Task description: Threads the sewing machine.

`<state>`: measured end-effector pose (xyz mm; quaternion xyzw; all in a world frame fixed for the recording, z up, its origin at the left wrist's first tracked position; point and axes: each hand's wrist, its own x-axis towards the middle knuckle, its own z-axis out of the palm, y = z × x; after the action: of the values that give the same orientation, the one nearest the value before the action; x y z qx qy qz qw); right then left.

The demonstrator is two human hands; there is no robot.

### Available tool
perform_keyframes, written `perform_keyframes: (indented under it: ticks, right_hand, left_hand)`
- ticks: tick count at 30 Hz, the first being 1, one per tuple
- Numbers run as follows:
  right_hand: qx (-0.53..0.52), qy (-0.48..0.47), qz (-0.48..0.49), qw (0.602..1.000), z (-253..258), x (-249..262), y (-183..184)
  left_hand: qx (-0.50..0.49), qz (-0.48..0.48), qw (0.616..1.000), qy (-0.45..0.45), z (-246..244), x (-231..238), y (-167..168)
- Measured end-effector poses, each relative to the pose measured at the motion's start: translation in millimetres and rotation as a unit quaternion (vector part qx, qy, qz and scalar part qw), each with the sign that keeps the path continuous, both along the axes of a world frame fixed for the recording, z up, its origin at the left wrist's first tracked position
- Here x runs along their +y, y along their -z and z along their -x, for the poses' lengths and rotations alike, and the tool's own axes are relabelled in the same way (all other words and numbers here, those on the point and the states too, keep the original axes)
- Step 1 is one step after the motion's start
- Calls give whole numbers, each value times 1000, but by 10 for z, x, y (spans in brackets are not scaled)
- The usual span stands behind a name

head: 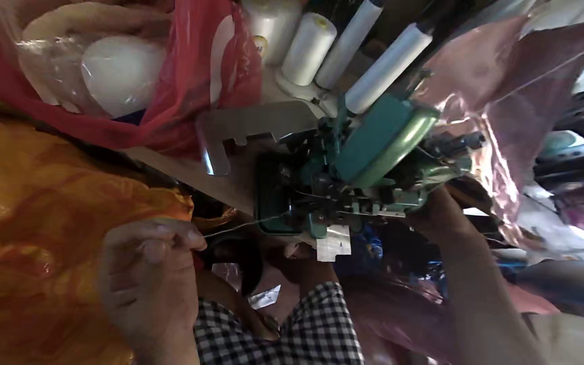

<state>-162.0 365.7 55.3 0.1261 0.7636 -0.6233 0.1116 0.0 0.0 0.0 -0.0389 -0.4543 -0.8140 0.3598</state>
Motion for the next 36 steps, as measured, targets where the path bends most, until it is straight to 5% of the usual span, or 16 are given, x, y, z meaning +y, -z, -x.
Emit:
perform_keyframes:
  ticks: [6, 9, 12, 15, 18, 22, 27, 32, 36]
  right_hand:
    - [-10, 15, -11, 1000, 4, 12, -3]
    - [18, 34, -190, 981, -82, -136, -152]
    - [178, 46, -349, 919, -222, 23, -277]
    - [317, 87, -201, 923, -491, -44, -415]
    - [349, -108, -29, 930, -926, -502, -561]
    - [399, -279, -27, 873, -1169, -1132, -586]
    - [330, -344, -33, 879, -1162, -1686, -379]
    - [303, -323, -22, 896, -1154, -1738, -444]
    - [360, -366, -77, 855, -1062, -1636, -612]
  left_hand:
    - [2, 20, 1000, 3, 28, 87, -52]
    - [1, 20, 1000, 6, 21, 93, -84]
    - [-5, 35, 999, -3, 4, 71, -131]
    - [-26, 39, 999, -9, -25, 96, -203]
    - [-36, -1, 999, 16, -33, 236, -255]
    - [-26, -42, 997, 67, -56, 395, -325]
    - [-31, -18, 998, 59, -99, 463, -449]
    - [-65, -35, 997, -1, -90, 471, -476]
    - [-89, -46, 994, 38, 6, 563, -364]
